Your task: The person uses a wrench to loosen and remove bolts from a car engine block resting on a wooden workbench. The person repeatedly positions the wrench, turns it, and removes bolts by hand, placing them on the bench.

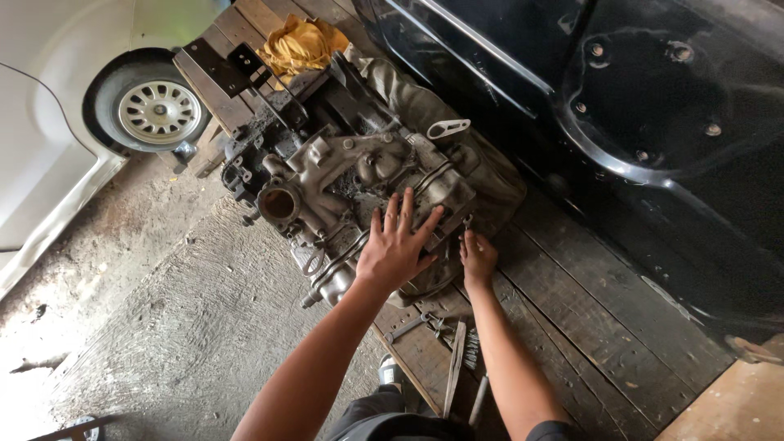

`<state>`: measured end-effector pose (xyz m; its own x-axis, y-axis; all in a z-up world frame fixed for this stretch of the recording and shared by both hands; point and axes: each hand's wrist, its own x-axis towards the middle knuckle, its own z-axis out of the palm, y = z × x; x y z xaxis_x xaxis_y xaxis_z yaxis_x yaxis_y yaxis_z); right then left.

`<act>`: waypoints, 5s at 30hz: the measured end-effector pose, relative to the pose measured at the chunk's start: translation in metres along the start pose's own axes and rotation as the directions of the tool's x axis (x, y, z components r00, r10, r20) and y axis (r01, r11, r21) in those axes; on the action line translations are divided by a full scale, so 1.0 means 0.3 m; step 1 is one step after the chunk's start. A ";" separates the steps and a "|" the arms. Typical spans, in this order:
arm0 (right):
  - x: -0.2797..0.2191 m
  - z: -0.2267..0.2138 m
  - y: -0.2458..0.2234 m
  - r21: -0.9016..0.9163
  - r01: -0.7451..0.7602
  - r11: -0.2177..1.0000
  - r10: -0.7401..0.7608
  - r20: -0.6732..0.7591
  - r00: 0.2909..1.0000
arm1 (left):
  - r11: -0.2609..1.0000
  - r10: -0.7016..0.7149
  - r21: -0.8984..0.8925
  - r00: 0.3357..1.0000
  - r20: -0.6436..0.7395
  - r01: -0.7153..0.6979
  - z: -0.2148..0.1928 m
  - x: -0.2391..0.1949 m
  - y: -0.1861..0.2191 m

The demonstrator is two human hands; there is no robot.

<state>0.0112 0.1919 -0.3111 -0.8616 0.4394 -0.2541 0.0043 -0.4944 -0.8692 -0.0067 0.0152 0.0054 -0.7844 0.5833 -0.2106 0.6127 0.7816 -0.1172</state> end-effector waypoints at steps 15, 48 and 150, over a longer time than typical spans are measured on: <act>-0.029 0.036 -0.644 -0.761 0.602 0.241 -0.405 0.484 0.775 | 1.000 0.005 -0.021 0.997 -0.081 -0.007 0.014 -0.011 -0.002; -0.166 0.054 -0.267 0.062 -0.331 0.941 0.332 -0.005 0.943 | 0.999 0.007 -0.050 1.000 -0.023 -0.008 0.004 -0.005 -0.007; -0.026 -0.065 -0.134 -0.021 -0.077 0.997 0.079 0.151 0.985 | 0.999 0.028 -0.043 0.999 -0.034 -0.029 0.006 -0.002 -0.013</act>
<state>0.0276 0.2230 -0.2824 -0.9252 0.2809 -0.2552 0.0811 -0.5107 -0.8559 -0.0084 0.0114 0.0043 -0.7699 0.6121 -0.1807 0.6307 0.7729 -0.0696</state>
